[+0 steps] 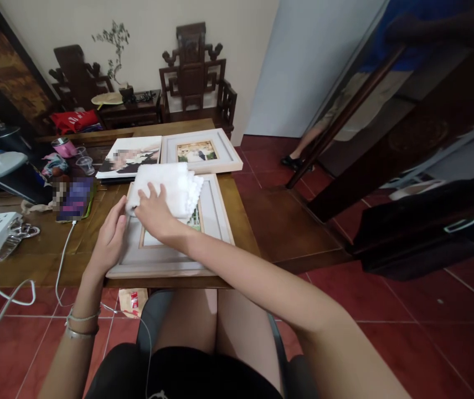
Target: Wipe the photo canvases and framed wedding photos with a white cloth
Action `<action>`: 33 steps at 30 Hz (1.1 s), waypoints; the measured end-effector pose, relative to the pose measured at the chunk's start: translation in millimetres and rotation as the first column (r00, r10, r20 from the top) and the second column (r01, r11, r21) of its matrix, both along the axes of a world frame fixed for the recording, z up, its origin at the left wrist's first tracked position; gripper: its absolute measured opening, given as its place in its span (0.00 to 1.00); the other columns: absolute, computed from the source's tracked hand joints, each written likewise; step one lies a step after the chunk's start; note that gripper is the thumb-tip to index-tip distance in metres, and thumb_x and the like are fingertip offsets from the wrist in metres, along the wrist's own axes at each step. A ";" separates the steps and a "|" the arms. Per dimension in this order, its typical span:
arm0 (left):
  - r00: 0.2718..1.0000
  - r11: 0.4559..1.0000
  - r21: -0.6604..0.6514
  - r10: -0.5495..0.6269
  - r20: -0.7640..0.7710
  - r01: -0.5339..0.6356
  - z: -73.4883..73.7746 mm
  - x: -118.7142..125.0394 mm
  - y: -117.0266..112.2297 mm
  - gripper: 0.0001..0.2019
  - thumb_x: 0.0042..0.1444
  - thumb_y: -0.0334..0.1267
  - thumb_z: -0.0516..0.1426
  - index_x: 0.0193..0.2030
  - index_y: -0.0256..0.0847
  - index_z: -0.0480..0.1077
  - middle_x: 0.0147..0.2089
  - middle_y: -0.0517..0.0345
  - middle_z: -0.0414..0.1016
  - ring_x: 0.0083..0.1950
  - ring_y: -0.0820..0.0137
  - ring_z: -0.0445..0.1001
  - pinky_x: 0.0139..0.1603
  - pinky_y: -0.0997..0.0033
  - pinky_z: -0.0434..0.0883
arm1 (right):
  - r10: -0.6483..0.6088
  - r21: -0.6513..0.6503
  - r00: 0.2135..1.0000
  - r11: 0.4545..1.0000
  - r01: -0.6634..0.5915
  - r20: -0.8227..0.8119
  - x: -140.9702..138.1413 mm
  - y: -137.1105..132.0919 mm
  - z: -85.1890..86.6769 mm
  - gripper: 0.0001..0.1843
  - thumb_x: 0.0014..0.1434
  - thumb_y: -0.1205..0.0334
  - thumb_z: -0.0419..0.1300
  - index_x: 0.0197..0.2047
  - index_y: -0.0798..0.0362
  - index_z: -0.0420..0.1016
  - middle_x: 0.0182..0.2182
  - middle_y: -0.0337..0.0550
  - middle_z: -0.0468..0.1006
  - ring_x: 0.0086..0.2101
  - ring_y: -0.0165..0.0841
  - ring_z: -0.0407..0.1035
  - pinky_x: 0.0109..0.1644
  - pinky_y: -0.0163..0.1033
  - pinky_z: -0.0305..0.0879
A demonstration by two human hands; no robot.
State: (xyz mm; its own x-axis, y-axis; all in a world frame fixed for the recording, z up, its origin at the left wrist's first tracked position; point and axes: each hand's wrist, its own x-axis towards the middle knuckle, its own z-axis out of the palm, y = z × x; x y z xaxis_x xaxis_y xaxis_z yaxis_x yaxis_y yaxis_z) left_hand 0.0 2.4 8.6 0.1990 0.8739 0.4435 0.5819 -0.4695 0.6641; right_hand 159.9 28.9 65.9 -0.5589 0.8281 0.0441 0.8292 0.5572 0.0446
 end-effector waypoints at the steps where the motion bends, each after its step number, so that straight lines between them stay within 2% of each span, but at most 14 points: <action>1: 1.000 1.000 -0.010 -0.001 0.011 0.001 0.0 0.1 -0.2 0.27 0.70 0.49 0.44 0.70 0.38 0.56 0.72 0.44 0.57 0.73 0.61 0.56 0.73 0.55 0.52 | 0.020 -0.002 1.000 1.000 -0.020 -0.004 -0.4 -2.2 -2.8 0.21 0.65 0.73 0.48 0.54 0.57 0.77 0.69 0.56 0.58 0.67 0.58 0.47 0.65 0.70 0.49; 5: 0.999 0.999 -0.042 0.012 0.037 -0.010 0.1 1.3 -0.8 0.27 0.70 0.49 0.44 0.69 0.36 0.58 0.71 0.43 0.60 0.72 0.61 0.59 0.73 0.55 0.53 | 0.196 -0.024 0.980 0.980 -0.197 -0.038 13.5 -40.0 -11.0 0.16 0.63 0.71 0.54 0.48 0.54 0.80 0.67 0.55 0.62 0.66 0.58 0.51 0.64 0.69 0.52; 8: 1.000 0.998 -0.064 0.015 0.022 -0.014 -2.6 0.8 0.9 0.25 0.70 0.47 0.44 0.67 0.36 0.62 0.71 0.43 0.61 0.73 0.62 0.57 0.74 0.55 0.52 | 0.297 -0.109 0.953 0.947 -0.301 -0.050 36.0 -78.6 -11.2 0.16 0.58 0.70 0.60 0.49 0.53 0.80 0.67 0.54 0.61 0.66 0.58 0.51 0.64 0.67 0.54; 11: 0.998 0.996 -0.087 -0.027 -0.048 0.023 -5.3 -0.5 2.7 0.23 0.69 0.44 0.46 0.65 0.35 0.65 0.71 0.43 0.59 0.75 0.61 0.52 0.74 0.53 0.49 | 0.274 -0.262 0.961 0.926 -0.273 -0.034 65.1 -104.9 -3.9 0.23 0.49 0.70 0.66 0.51 0.54 0.79 0.68 0.56 0.59 0.65 0.60 0.52 0.62 0.67 0.56; 14: 0.991 0.996 -0.059 -0.067 -0.118 0.060 -4.1 -0.8 2.7 0.23 0.67 0.41 0.49 0.64 0.33 0.66 0.72 0.41 0.58 0.75 0.60 0.50 0.74 0.51 0.50 | 0.176 -0.284 0.980 0.938 -0.197 -0.095 90.3 -109.6 14.0 0.23 0.47 0.77 0.63 0.47 0.52 0.80 0.63 0.54 0.68 0.62 0.56 0.61 0.60 0.61 0.64; 17: 0.987 0.995 -0.035 -0.093 -0.128 0.089 -1.1 -0.1 2.2 0.22 0.66 0.39 0.50 0.64 0.35 0.66 0.70 0.43 0.61 0.73 0.60 0.57 0.73 0.52 0.55 | 0.065 -0.172 0.990 0.981 -0.086 -0.122 94.2 -89.9 37.0 0.26 0.49 0.85 0.54 0.43 0.50 0.81 0.58 0.51 0.73 0.59 0.51 0.65 0.58 0.55 0.67; 19: 0.986 0.994 -0.036 -0.104 -0.129 0.100 0.0 0.4 2.4 0.21 0.66 0.38 0.50 0.64 0.36 0.67 0.68 0.43 0.65 0.70 0.60 0.62 0.72 0.52 0.57 | 0.019 -0.069 0.997 0.997 -0.024 -0.075 83.2 -66.4 47.2 0.30 0.49 0.87 0.51 0.47 0.52 0.79 0.63 0.51 0.68 0.63 0.52 0.59 0.60 0.58 0.64; 21: 0.985 0.994 -0.038 -0.108 -0.134 0.104 0.0 0.6 3.2 0.21 0.66 0.37 0.50 0.62 0.35 0.69 0.67 0.43 0.67 0.69 0.60 0.64 0.71 0.51 0.59 | 0.029 0.036 0.999 0.999 -0.028 -0.027 66.3 -39.7 48.4 0.30 0.52 0.87 0.50 0.51 0.55 0.77 0.69 0.52 0.57 0.67 0.53 0.50 0.64 0.64 0.58; 24: 0.985 0.995 -0.034 -0.097 -0.141 0.093 -0.9 0.4 4.6 0.20 0.65 0.36 0.50 0.60 0.35 0.71 0.64 0.43 0.70 0.68 0.58 0.66 0.70 0.50 0.60 | 0.134 0.141 0.991 0.981 -0.132 0.001 41.3 -2.6 32.6 0.26 0.60 0.82 0.47 0.56 0.57 0.74 0.72 0.52 0.50 0.69 0.51 0.42 0.68 0.66 0.47; 26: 0.988 0.996 -0.031 -0.083 -0.133 0.079 -1.2 0.5 5.1 0.19 0.64 0.35 0.51 0.58 0.35 0.72 0.62 0.43 0.72 0.66 0.58 0.68 0.70 0.51 0.61 | 0.199 0.148 0.980 0.969 -0.199 0.015 30.3 17.0 14.7 0.24 0.63 0.80 0.46 0.56 0.58 0.74 0.70 0.53 0.55 0.69 0.49 0.45 0.69 0.62 0.45; 28: 0.990 0.997 -0.032 -0.079 -0.119 0.075 -1.1 0.8 4.9 0.19 0.63 0.33 0.50 0.57 0.36 0.73 0.61 0.45 0.73 0.66 0.59 0.68 0.70 0.51 0.61 | 0.238 0.125 0.971 0.963 -0.239 0.019 27.1 31.6 -3.5 0.23 0.62 0.80 0.47 0.55 0.59 0.74 0.66 0.55 0.63 0.67 0.47 0.50 0.67 0.58 0.49; 30: 0.990 0.996 -0.037 -0.091 -0.106 0.087 -0.2 1.3 4.3 0.20 0.62 0.31 0.49 0.57 0.36 0.74 0.62 0.46 0.73 0.68 0.60 0.66 0.71 0.52 0.60 | 0.237 0.104 0.972 0.966 -0.236 0.005 34.2 41.4 -18.0 0.23 0.59 0.81 0.51 0.54 0.57 0.75 0.62 0.56 0.69 0.65 0.46 0.55 0.65 0.57 0.52; 33: 0.991 0.994 -0.036 -0.102 -0.090 0.100 1.3 2.1 3.1 0.20 0.63 0.29 0.47 0.56 0.36 0.74 0.61 0.47 0.74 0.69 0.62 0.65 0.72 0.52 0.59 | 0.133 0.073 0.991 0.989 -0.131 -0.021 65.7 48.1 -28.2 0.24 0.56 0.81 0.54 0.51 0.54 0.78 0.55 0.55 0.75 0.58 0.45 0.64 0.64 0.58 0.50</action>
State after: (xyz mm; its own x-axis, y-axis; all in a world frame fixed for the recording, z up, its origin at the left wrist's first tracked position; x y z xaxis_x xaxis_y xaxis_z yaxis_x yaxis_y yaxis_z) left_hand 2.1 5.5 9.9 0.3255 0.8606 0.3917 0.5917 -0.5085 0.6255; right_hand 225.6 76.9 37.8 -0.6612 0.7411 0.1165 0.7497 0.6583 0.0674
